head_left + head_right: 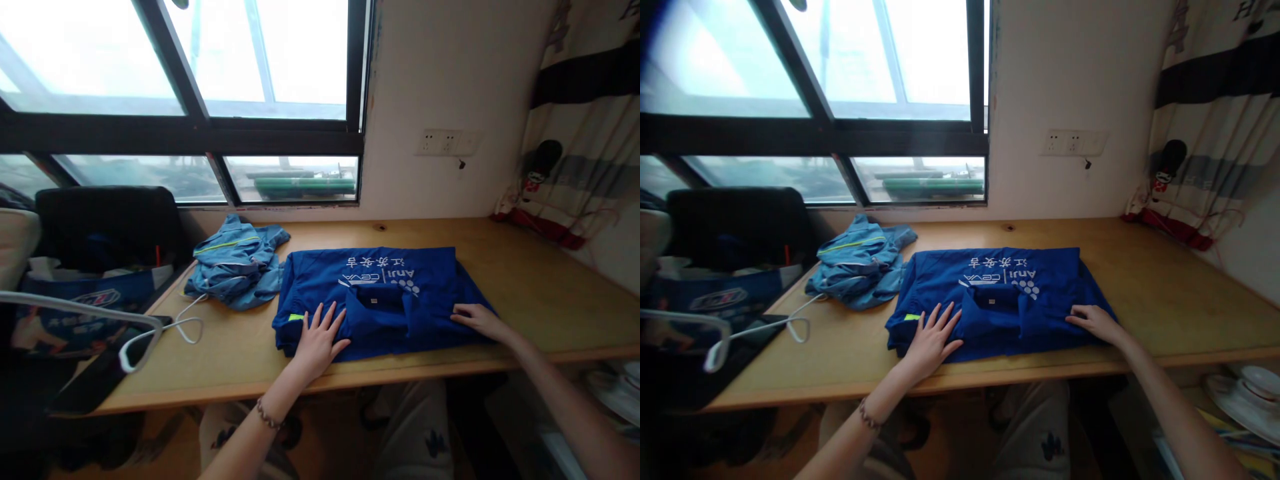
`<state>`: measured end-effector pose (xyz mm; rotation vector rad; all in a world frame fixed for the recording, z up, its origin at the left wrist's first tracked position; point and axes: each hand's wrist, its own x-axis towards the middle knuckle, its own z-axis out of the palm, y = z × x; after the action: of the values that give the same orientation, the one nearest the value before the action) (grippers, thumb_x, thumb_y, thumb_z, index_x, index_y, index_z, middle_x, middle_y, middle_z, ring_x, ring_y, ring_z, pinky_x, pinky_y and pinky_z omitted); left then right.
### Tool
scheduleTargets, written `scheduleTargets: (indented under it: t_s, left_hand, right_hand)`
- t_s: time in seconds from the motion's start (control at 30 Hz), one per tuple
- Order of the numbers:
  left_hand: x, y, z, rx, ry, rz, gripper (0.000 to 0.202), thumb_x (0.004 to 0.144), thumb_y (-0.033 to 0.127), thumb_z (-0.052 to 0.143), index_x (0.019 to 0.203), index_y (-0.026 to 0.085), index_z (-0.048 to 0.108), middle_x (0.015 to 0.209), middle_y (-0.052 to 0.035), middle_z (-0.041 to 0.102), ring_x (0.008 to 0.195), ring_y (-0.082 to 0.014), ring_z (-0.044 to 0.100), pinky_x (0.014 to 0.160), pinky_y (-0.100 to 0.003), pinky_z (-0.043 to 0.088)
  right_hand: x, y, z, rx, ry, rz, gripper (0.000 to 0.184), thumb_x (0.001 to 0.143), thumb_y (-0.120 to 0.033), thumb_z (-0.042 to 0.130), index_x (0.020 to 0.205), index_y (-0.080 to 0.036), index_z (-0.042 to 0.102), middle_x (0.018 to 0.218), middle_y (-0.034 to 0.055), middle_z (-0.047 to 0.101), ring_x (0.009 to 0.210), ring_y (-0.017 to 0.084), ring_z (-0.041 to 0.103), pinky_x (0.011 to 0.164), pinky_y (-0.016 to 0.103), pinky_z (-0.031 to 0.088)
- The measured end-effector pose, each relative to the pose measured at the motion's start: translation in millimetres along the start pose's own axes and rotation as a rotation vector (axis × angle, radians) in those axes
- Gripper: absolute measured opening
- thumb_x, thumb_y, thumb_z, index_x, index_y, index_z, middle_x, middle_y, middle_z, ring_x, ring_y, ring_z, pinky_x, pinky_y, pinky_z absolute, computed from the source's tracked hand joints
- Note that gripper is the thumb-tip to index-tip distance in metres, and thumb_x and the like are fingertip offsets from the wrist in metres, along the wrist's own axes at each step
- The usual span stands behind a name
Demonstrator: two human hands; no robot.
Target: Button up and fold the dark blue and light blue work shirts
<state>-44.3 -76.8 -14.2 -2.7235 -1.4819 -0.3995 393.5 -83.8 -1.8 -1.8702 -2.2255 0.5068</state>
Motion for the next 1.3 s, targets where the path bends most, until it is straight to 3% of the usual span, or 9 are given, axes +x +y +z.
scheduleTargets:
  t_s: [0.17, 0.37, 0.53, 0.67, 0.8, 0.9, 1.0, 1.1, 1.3]
  left_hand:
    - [-7.3, -2.1, -4.6, 0.031, 0.018, -0.06, 0.058, 0.08, 0.053, 0.038, 0.133, 0.035, 0.025, 0.141, -0.0038, 0.024, 0.128, -0.0345, 0.017, 0.097, -0.057, 0.017]
    - [-41.8, -17.8, -11.1, 0.084, 0.086, -0.269, 0.056, 0.078, 0.052, 0.042, 0.13, 0.034, 0.034, 0.139, -0.005, 0.029, 0.128, -0.0357, 0.014, 0.099, -0.055, 0.016]
    - [-54.3, -22.7, -16.3, 0.104, 0.111, -0.311, 0.055, 0.076, 0.052, 0.045, 0.124, 0.026, 0.046, 0.136, -0.0103, 0.033, 0.127, -0.0388, 0.017, 0.096, -0.055, 0.022]
    - [-30.4, -7.4, -31.0, 0.089, 0.171, -0.294, 0.047, 0.08, 0.047, 0.04, 0.107, 0.013, 0.058, 0.123, -0.0168, 0.048, 0.123, -0.0349, 0.028, 0.096, -0.051, 0.029]
    - [23.1, 31.6, -44.3, 0.0, 0.217, -0.158, 0.047, 0.085, 0.04, 0.034, 0.118, 0.008, 0.047, 0.124, -0.0164, 0.047, 0.122, -0.0256, 0.033, 0.098, -0.042, 0.031]
    - [61.7, 62.2, -37.9, -0.025, 0.214, -0.068, 0.048, 0.085, 0.035, 0.034, 0.127, 0.011, 0.036, 0.134, -0.014, 0.036, 0.127, -0.025, 0.025, 0.1, -0.044, 0.026]
    - [80.3, 75.5, -16.6, -0.022, 0.108, -0.001, 0.052, 0.082, 0.032, 0.037, 0.132, 0.017, 0.03, 0.139, -0.008, 0.028, 0.129, -0.0257, 0.017, 0.102, -0.046, 0.019]
    - [79.4, 70.2, 6.5, -0.024, -0.026, -0.01, 0.053, 0.083, 0.036, 0.034, 0.134, 0.022, 0.027, 0.141, -0.0036, 0.026, 0.129, -0.0251, 0.017, 0.103, -0.048, 0.016]
    - [71.1, 58.4, 19.4, -0.02, -0.051, -0.057, 0.054, 0.085, 0.044, 0.024, 0.136, 0.026, 0.022, 0.143, -0.0011, 0.02, 0.13, -0.0232, 0.013, 0.104, -0.048, 0.01]
  right_hand:
    - [-1.6, 18.5, -6.5, 0.028, -0.057, 0.098, 0.048, 0.068, -0.064, 0.047, 0.055, -0.018, 0.053, 0.054, -0.0004, 0.055, 0.055, 0.015, 0.051, 0.051, 0.023, 0.033]
    - [-14.0, 30.5, 10.0, -0.123, 0.213, 0.236, 0.049, 0.066, -0.067, 0.045, 0.053, -0.02, 0.048, 0.049, 0.0007, 0.052, 0.048, 0.014, 0.048, 0.046, 0.024, 0.03]
    - [-21.1, 3.7, 13.7, -0.481, 0.448, 0.254, 0.043, 0.08, -0.055, 0.035, 0.064, -0.02, 0.052, 0.062, 0.0079, 0.058, 0.06, 0.022, 0.054, 0.051, 0.029, 0.035]
    - [-11.4, -46.6, 10.8, -0.389, 0.594, 0.094, 0.032, 0.082, -0.043, 0.037, 0.077, -0.018, 0.057, 0.081, 0.0107, 0.062, 0.078, 0.024, 0.057, 0.066, 0.033, 0.041]
    - [23.1, -111.5, 17.8, 0.046, 0.477, 0.036, 0.034, 0.077, -0.047, 0.047, 0.094, -0.02, 0.055, 0.082, 0.0046, 0.064, 0.075, 0.018, 0.06, 0.067, 0.028, 0.045]
    - [56.7, -143.1, 24.0, 0.034, 0.419, 0.035, 0.043, 0.071, -0.039, 0.056, 0.109, -0.02, 0.05, 0.099, 0.0073, 0.062, 0.089, 0.02, 0.058, 0.073, 0.029, 0.044]
    - [84.1, -142.4, 27.1, -0.075, 0.339, 0.205, 0.034, 0.07, -0.028, 0.055, 0.104, -0.023, 0.055, 0.097, 0.0068, 0.063, 0.088, 0.022, 0.058, 0.07, 0.029, 0.043]
    - [98.2, -119.8, 31.8, -0.038, 0.319, 0.417, 0.024, 0.07, -0.031, 0.052, 0.09, -0.023, 0.06, 0.087, 0.0045, 0.065, 0.081, 0.021, 0.06, 0.062, 0.026, 0.041]
    - [98.9, -93.3, 47.9, 0.037, 0.429, 0.353, 0.019, 0.068, -0.032, 0.054, 0.084, -0.024, 0.059, 0.085, -0.001, 0.065, 0.078, 0.017, 0.059, 0.059, 0.024, 0.038]
